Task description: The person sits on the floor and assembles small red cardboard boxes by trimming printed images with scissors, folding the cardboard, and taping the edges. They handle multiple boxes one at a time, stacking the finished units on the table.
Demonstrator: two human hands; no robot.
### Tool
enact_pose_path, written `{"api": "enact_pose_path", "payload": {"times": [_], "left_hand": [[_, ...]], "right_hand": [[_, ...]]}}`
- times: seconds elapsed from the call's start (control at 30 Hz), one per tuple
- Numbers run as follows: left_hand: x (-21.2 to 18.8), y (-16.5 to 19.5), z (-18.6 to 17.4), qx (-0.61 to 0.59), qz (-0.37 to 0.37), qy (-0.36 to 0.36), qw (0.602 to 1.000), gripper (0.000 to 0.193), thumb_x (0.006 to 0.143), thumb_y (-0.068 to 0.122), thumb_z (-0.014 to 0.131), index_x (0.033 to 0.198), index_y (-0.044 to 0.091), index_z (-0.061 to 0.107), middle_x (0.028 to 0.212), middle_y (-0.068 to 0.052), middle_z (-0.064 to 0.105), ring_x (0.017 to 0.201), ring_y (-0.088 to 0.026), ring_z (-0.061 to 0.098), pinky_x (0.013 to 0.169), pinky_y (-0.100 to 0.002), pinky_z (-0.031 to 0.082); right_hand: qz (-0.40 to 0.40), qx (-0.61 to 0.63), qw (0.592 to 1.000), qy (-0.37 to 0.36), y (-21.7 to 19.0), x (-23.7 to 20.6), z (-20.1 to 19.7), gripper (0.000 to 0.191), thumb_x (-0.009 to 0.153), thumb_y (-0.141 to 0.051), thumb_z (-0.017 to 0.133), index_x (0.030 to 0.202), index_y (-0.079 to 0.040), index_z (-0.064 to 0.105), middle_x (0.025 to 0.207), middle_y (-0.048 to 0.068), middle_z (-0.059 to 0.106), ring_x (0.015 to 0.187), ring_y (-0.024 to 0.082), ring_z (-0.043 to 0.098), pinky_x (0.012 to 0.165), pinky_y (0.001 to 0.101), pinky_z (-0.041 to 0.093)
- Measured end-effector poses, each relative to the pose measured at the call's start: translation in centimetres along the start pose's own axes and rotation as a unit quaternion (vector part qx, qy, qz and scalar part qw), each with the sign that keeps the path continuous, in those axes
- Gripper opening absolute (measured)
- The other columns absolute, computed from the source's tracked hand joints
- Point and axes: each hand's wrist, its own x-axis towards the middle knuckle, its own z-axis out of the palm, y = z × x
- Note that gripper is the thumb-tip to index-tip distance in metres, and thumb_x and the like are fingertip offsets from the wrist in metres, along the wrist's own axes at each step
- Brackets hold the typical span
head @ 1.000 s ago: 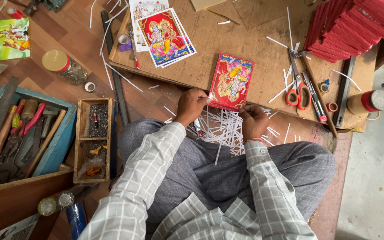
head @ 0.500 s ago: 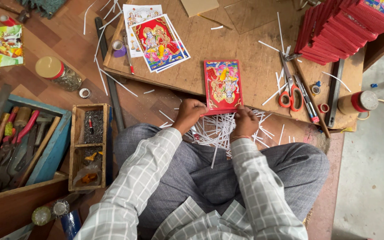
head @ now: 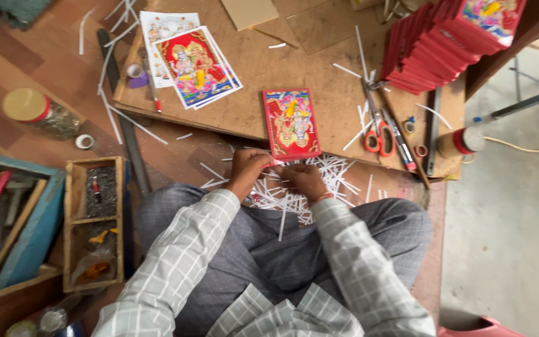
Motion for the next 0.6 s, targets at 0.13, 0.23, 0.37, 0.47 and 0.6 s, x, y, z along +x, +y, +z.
{"api": "enact_pose_path", "payload": {"times": [0.13,0.23,0.37,0.47,0.6], "left_hand": [[0.9,-0.5,0.1,-0.014,-0.025,0.009,1.0,0.015,0.084,0.015,0.073,0.087,0.0,0.075,0.072,-0.003,0.071,0.059,-0.009,0.063,0.051,-0.024,0.048],[1.0,-0.7,-0.4,-0.027,-0.028,0.008,0.999,0.015,0.084,0.015,0.073,0.087,0.001,0.073,0.07,-0.003,0.07,0.056,-0.01,0.063,0.047,-0.025,0.047],[1.2,-1.0,-0.6,-0.042,-0.032,0.006,0.999,0.014,0.085,0.014,0.073,0.088,0.001,0.073,0.068,-0.004,0.067,0.054,-0.009,0.06,0.045,-0.025,0.046],[1.5,-1.3,-0.8,-0.026,-0.004,-0.003,1.0,0.013,0.084,0.014,0.075,0.087,0.001,0.073,0.068,-0.003,0.068,0.053,-0.009,0.059,0.044,-0.025,0.043],[1.9,-1.5,-1.0,-0.027,-0.007,0.002,1.0,0.013,0.082,0.013,0.078,0.087,0.002,0.074,0.071,-0.003,0.07,0.054,-0.008,0.058,0.048,-0.024,0.045]], "right_hand": [[-0.308,-0.352,0.872,0.142,-3.8,4.3,-11.5,0.022,0.088,-0.024,0.078,0.098,-0.004,0.077,0.093,0.014,0.077,0.087,0.026,0.076,0.077,0.0355,0.058],[-0.169,-0.483,0.81,0.286,-5.9,5.3,-16.7,0.032,0.082,-0.036,0.081,0.096,-0.008,0.077,0.093,0.019,0.075,0.089,0.039,0.072,0.078,0.0473,0.057],[-0.142,-0.478,0.811,0.305,-6.0,5.8,-17.2,0.04,0.071,-0.038,0.087,0.099,-0.011,0.076,0.096,0.022,0.074,0.091,0.042,0.07,0.079,0.0508,0.055],[-0.088,-0.462,0.823,0.318,-6.1,5.8,-15.9,0.035,0.074,-0.034,0.086,0.097,-0.009,0.075,0.097,0.021,0.075,0.093,0.039,0.072,0.082,0.0478,0.057],[-0.037,-0.282,0.916,0.284,-7.1,5.1,-15.2,0.031,0.077,-0.025,0.084,0.093,-0.001,0.072,0.09,0.021,0.074,0.079,0.031,0.072,0.065,0.0382,0.055]]}}
